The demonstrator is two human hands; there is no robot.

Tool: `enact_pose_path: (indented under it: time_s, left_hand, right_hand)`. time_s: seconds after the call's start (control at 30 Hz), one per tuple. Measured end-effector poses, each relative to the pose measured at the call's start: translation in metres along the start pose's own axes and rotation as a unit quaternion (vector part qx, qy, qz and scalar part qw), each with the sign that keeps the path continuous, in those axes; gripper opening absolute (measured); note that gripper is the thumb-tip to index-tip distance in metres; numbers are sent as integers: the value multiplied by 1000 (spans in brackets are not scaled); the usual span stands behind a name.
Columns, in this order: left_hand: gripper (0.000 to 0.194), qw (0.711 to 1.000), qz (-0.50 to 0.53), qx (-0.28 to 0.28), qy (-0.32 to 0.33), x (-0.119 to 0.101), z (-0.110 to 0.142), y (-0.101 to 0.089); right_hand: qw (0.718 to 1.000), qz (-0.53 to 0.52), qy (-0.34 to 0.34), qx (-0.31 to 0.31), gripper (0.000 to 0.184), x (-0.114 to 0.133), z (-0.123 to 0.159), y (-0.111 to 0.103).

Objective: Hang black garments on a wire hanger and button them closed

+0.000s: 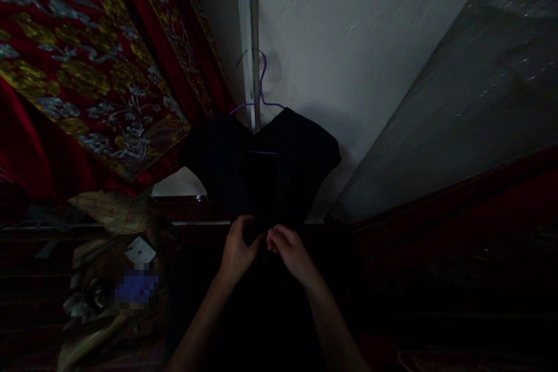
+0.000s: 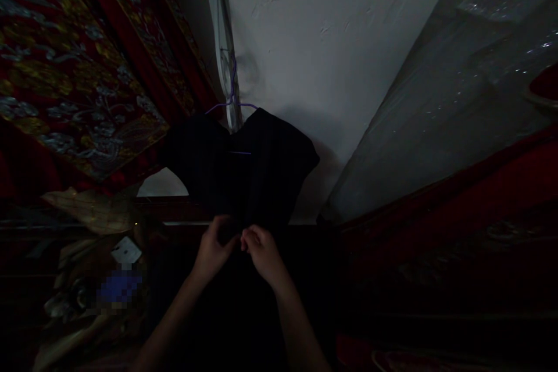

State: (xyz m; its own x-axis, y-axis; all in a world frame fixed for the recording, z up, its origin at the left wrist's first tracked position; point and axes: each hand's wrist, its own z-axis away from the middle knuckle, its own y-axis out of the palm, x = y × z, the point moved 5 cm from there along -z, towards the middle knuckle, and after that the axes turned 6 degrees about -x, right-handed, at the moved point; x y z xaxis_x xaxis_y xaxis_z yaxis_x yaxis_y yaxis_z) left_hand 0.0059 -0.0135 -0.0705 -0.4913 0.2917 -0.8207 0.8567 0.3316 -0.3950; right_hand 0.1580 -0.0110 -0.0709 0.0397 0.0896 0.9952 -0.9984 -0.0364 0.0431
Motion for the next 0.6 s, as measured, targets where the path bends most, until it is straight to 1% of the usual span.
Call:
enact_pose_path:
  time_s: [0.03,0.07,0.1,0.17,0.2,0.27,0.33,0.4,0.47,0.53,0.6]
  left_hand:
    - [23,999,-9,46,-4,6,2,10]
    - [16,997,-14,74,-5,9,3,18]
    - [8,996,-17,84,-4,10,3,23]
    - [13,996,-17,87,5,8,-1,30]
    - [14,996,-12,88,11,6,-4,33]
    - [9,996,1,89,18,2,-8,38]
    - [7,995,12,93,19,2,-8,47]
    - [11,995,19,97,11,4,-2,60]
    - [18,995,23,101,-1,8,7,75]
    - [22,994,31,107,-11,11,15,88]
    - [24,992,40,117,-18,12,18,96]
  right_hand:
    - [1000,9,5,19,38,-1,-1,2]
    - [999,17,16,36,39,-2,-2,3]
    - [998,21,27,47,39,-3,-4,4]
    - [998,18,41,52,38,-3,-10,5]
    - [998,13,41,47,39,0,-15,5]
    - [999,-3,36,20,38,14,-30,2]
    - [999,-25,25,-29,36,39,-51,-4]
    - [996,-47,-10,-81,31,78,-75,-9]
    - [991,-60,-67,-100,27,125,-98,-9]
    - [986,-64,-113,-105,24,168,-114,-5]
    - [983,-63,-139,-104,23,198,-122,-1]
